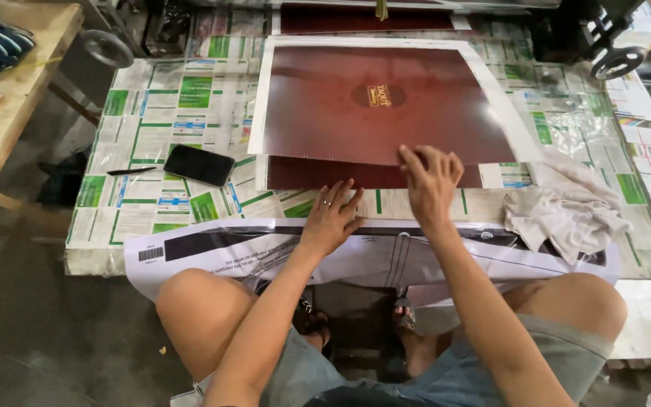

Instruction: Manually feeding individual printed sheets into a roller-based laminating or finishing machine in a print shop.

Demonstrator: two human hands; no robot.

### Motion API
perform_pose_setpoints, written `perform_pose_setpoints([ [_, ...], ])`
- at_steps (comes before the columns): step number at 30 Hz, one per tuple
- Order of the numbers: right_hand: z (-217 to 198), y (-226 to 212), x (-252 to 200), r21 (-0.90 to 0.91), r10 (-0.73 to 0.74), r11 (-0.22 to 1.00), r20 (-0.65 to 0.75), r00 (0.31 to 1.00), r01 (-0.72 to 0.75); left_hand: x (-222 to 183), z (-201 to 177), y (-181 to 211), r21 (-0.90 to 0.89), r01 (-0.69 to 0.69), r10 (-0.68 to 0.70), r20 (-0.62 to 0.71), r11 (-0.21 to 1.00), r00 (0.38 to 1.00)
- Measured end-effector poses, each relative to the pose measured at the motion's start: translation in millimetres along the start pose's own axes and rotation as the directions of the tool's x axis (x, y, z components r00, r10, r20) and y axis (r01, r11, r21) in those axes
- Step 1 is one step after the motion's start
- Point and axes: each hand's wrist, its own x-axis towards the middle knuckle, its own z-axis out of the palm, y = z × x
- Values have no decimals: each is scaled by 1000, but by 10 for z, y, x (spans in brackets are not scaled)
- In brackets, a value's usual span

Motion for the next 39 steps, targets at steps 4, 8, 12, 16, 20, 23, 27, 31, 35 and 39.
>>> perform_pose_setpoints([
  [4, 494, 144, -298, -59, -333, 940, 58, 941, 336, 59, -77, -4, -38, 49, -48, 44, 998, 998],
  [8, 383, 56, -390, -61, -183, 980, 108, 977, 191, 36, -76, 1, -77, 31, -31, -9, 997, 999],
  [12, 411, 88, -248, -115, -119, 983, 212, 970, 146, 125, -175, 2, -126, 45, -46, -11, 991, 999],
  [16, 474, 77, 209, -73, -104, 989, 283, 953, 129, 209, -233, 15, -150, 72, -75, -14, 986, 997],
  [20, 633, 131, 654, -75, -85, 991, 321, 943, 115, 243, -139, -28, -167, 85, -91, -27, 982, 995],
  [23, 687, 140, 884, -75, -75, 991, 350, 934, 108, 261, -149, -31, -145, 74, -80, -34, 987, 996],
  [27, 728, 152, 1074, -77, -54, 993, 387, 920, 91, 286, -159, -48, -183, 76, -84, -35, 980, 996],
  [31, 743, 162, 1156, -67, -46, 994, 413, 909, 81, 303, -98, -65, -196, 96, -103, -25, 976, 994],
  [35, 759, 167, 1232, -69, -44, 994, 424, 905, 81, 406, -228, -33, -175, 147, -155, -32, 974, 987],
  [39, 802, 172, 1380, -69, -40, 995, 423, 905, 76, 379, -38, -146, -95, 154, -156, -17, 984, 988],
])
